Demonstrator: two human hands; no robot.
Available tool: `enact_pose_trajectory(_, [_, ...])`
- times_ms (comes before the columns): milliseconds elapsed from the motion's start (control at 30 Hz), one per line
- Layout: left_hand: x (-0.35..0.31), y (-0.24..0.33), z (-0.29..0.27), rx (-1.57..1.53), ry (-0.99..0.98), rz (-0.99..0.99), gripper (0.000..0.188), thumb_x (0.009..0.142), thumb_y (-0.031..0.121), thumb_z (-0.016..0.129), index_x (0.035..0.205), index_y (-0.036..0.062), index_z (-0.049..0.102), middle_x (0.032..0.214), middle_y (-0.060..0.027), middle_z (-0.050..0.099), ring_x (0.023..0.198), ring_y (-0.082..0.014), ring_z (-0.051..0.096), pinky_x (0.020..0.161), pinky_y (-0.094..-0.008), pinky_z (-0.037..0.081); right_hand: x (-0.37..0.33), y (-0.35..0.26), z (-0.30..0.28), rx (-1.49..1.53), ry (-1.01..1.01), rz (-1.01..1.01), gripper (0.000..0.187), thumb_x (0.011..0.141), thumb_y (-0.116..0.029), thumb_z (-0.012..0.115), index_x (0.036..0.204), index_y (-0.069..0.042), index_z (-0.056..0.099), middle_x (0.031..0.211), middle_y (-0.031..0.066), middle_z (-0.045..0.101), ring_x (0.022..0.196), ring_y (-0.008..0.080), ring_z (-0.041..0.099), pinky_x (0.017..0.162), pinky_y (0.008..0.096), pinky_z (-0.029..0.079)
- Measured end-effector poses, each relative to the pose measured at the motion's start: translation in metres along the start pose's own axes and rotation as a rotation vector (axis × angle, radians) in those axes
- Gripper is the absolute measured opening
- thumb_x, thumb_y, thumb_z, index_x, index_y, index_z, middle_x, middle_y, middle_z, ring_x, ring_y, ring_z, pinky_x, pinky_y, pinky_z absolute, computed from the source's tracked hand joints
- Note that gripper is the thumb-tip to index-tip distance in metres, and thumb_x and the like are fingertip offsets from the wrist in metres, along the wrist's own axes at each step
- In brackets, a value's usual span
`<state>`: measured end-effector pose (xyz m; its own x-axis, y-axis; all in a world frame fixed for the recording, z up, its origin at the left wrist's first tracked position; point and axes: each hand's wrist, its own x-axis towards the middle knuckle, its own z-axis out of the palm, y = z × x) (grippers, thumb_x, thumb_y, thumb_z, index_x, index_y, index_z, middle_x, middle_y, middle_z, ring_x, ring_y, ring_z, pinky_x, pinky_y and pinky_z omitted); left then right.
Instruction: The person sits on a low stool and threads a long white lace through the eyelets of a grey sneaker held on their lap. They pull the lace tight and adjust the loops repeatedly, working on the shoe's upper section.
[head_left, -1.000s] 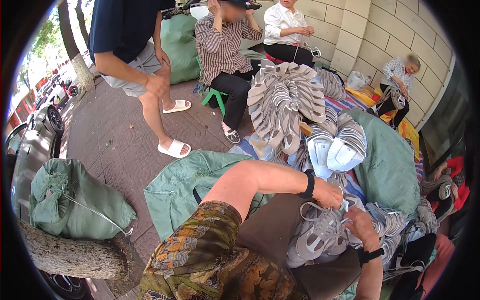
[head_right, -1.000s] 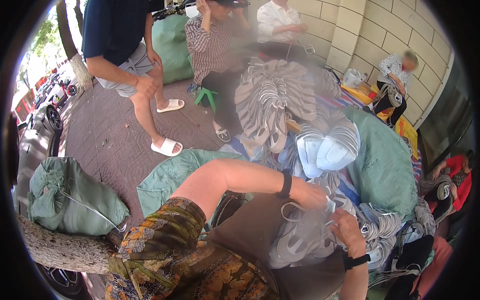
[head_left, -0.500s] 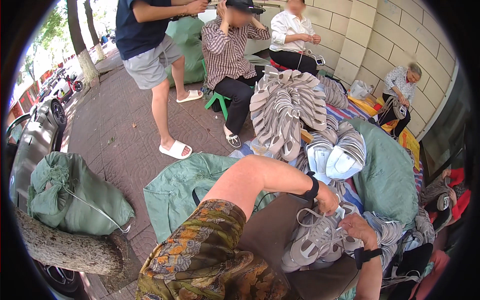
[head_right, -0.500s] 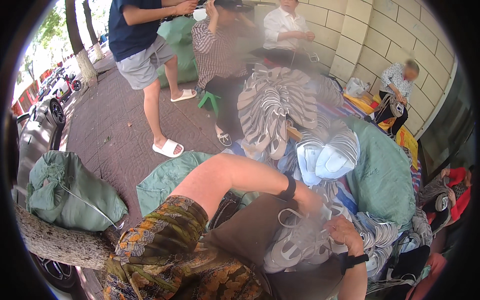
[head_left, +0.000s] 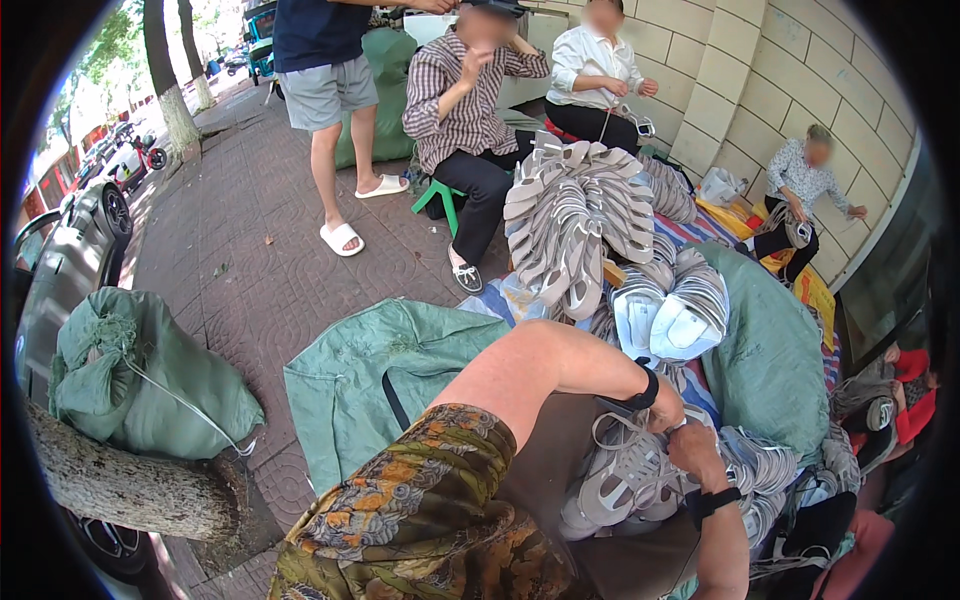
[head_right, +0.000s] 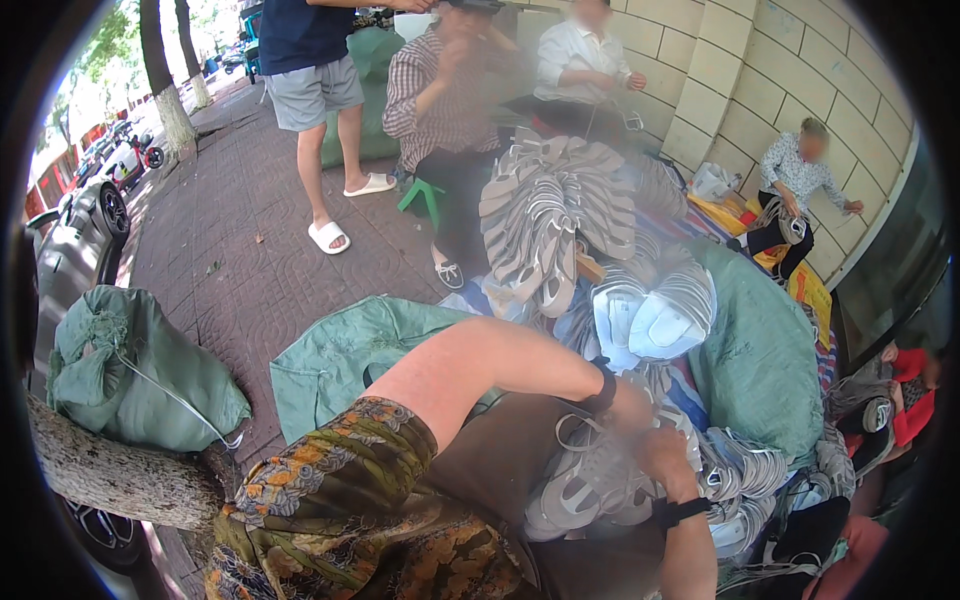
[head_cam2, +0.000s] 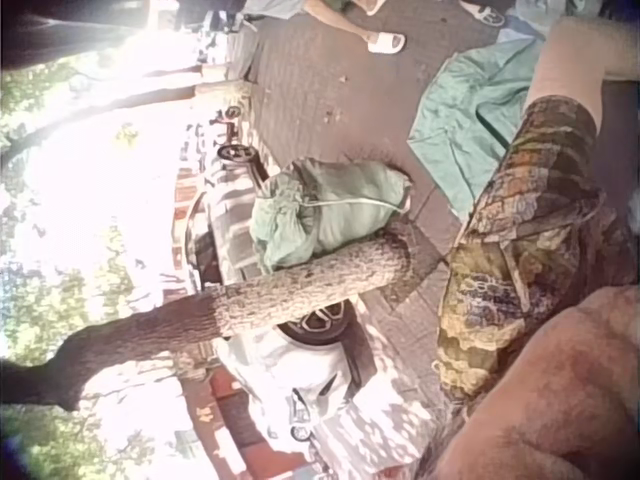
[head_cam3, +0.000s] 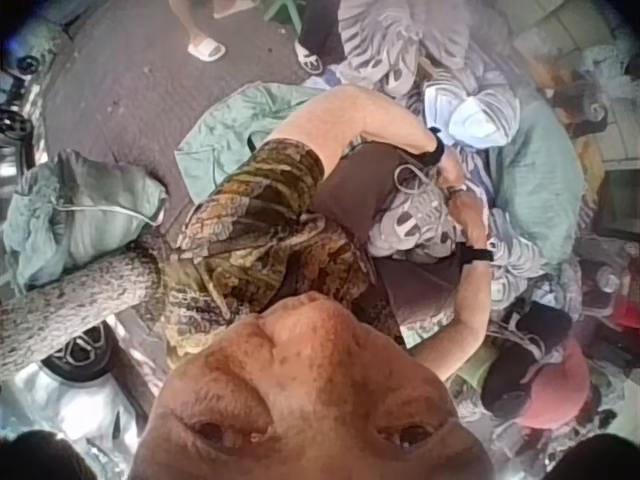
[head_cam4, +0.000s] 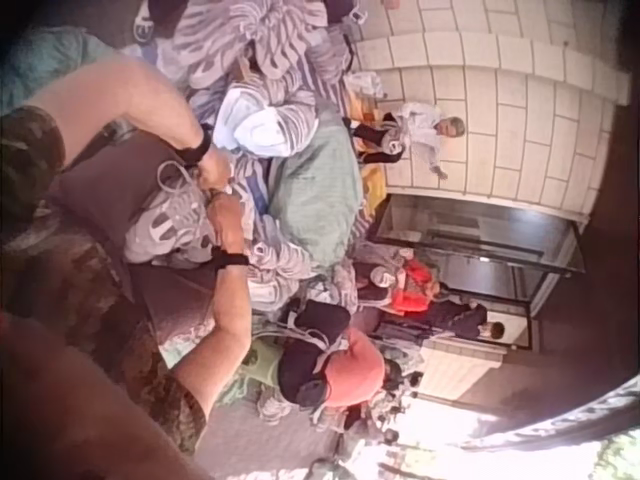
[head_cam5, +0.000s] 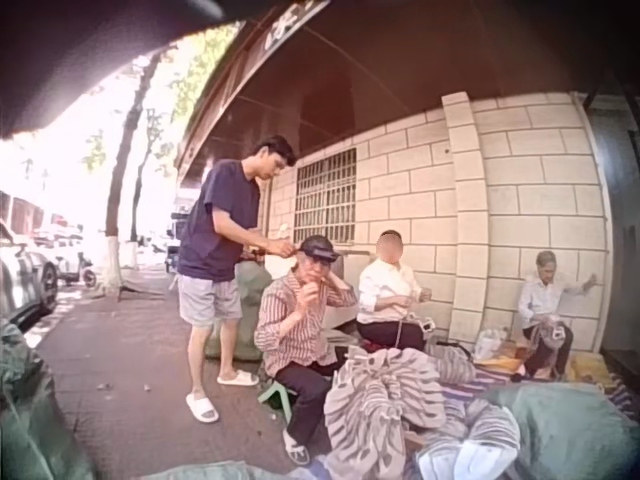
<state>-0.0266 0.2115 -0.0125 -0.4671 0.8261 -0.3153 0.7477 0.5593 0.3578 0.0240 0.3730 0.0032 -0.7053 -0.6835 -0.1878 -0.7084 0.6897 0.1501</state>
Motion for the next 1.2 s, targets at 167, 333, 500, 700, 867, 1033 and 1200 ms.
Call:
enact_pose_trajectory(167, [0.016, 0.002, 0.031, 0.305, 0.232, 0.202, 0.017, 0.067, 0.013, 0.06, 0.078, 0.0007, 0.066, 0.08, -0.0159, 0.067, 0.073, -0.0309, 0.063, 0.062, -0.0439, 0.048, -0.012, -0.002, 0.024, 0.27, 0.16, 0.205, 0.021, 0.081, -0.017, 0.052, 0.084, -0.001, 0.065, 0.071, 0.019, 0.064, 0.068, 0.0351, 0.062, 0.066, 0.0438, 0.049])
enact_pose_trajectory(333, [-0.018, 0.02, 0.03, 0.146, 0.54, 0.284, 0.011, 0.074, 0.012, 0.055, 0.071, 0.0017, 0.057, 0.073, -0.0182, 0.059, 0.069, -0.0335, 0.057, 0.061, -0.0415, 0.046, -0.007, 0.031, 0.076, 0.75, 0.336, 0.314, 0.019, 0.084, -0.012, 0.047, 0.085, 0.002, 0.06, 0.073, 0.0146, 0.064, 0.071, 0.0226, 0.062, 0.066, 0.0359, 0.047])
enact_pose_trajectory(500, [-0.058, 0.048, 0.027, -0.042, 0.442, 0.206, 0.011, 0.078, 0.007, 0.053, 0.087, 0.002, 0.052, 0.08, -0.0176, 0.058, 0.079, -0.0362, 0.059, 0.064, -0.0442, 0.046, -0.015, -0.014, 0.018, 0.673, 0.35, 0.119, 0.022, 0.077, -0.01, 0.056, 0.095, 0.001, 0.06, 0.089, 0.0226, 0.062, 0.087, 0.0421, 0.056, 0.076, 0.0453, 0.045])
enact_pose_trajectory(700, [-0.078, 0.058, 0.015, -0.633, 0.585, 0.114, 0.013, 0.089, 0.014, 0.046, 0.081, 0.0032, 0.047, 0.072, -0.0098, 0.055, 0.058, -0.0212, 0.053, 0.059, -0.0325, 0.043, -0.006, -0.026, -0.001, 0.926, 0.546, 0.073, 0.009, 0.081, -0.005, 0.054, 0.089, -0.001, 0.057, 0.078, 0.0135, 0.062, 0.071, 0.0274, 0.06, 0.064, 0.0366, 0.046])
enact_pose_trajectory(867, [-0.101, 0.076, -0.003, -0.895, 0.678, 0.221, 0.013, 0.094, 0.01, 0.044, 0.082, 0.0035, 0.044, 0.071, -0.004, 0.055, 0.053, -0.0078, 0.051, 0.051, -0.0254, 0.043, -0.01, -0.04, -0.036, 1.337, 0.481, 0.115, 0.02, 0.089, -0.008, 0.046, 0.101, -0.001, 0.06, 0.081, 0.0073, 0.062, 0.077, 0.015, 0.058, 0.073, 0.0311, 0.048])
enact_pose_trajectory(1033, [-0.104, 0.085, -0.019, -1.011, 0.775, 0.234, 0.022, 0.094, 0.023, 0.047, 0.084, 0.0051, 0.054, 0.07, 0.0004, 0.054, 0.06, -0.0069, 0.051, 0.057, -0.0227, 0.042, -0.029, -0.039, -0.044, 1.041, 0.659, 0.063, 0.015, 0.085, -0.006, 0.05, 0.098, -0.001, 0.058, 0.081, 0.0101, 0.062, 0.077, 0.0193, 0.059, 0.072, 0.0321, 0.046])
enact_pose_trajectory(1200, [-0.091, 0.106, -0.055, -0.968, 0.798, 0.348, 0.018, 0.093, 0.017, 0.046, 0.083, 0.0035, 0.054, 0.067, -0.0016, 0.054, 0.058, -0.0073, 0.053, 0.056, -0.0217, 0.043, -0.037, -0.034, -0.078, 1.145, 0.755, 0.138, 0.019, 0.093, -0.015, 0.046, 0.093, 0.001, 0.057, 0.076, 0.006, 0.063, 0.068, 0.0138, 0.06, 0.062, 0.0289, 0.048])
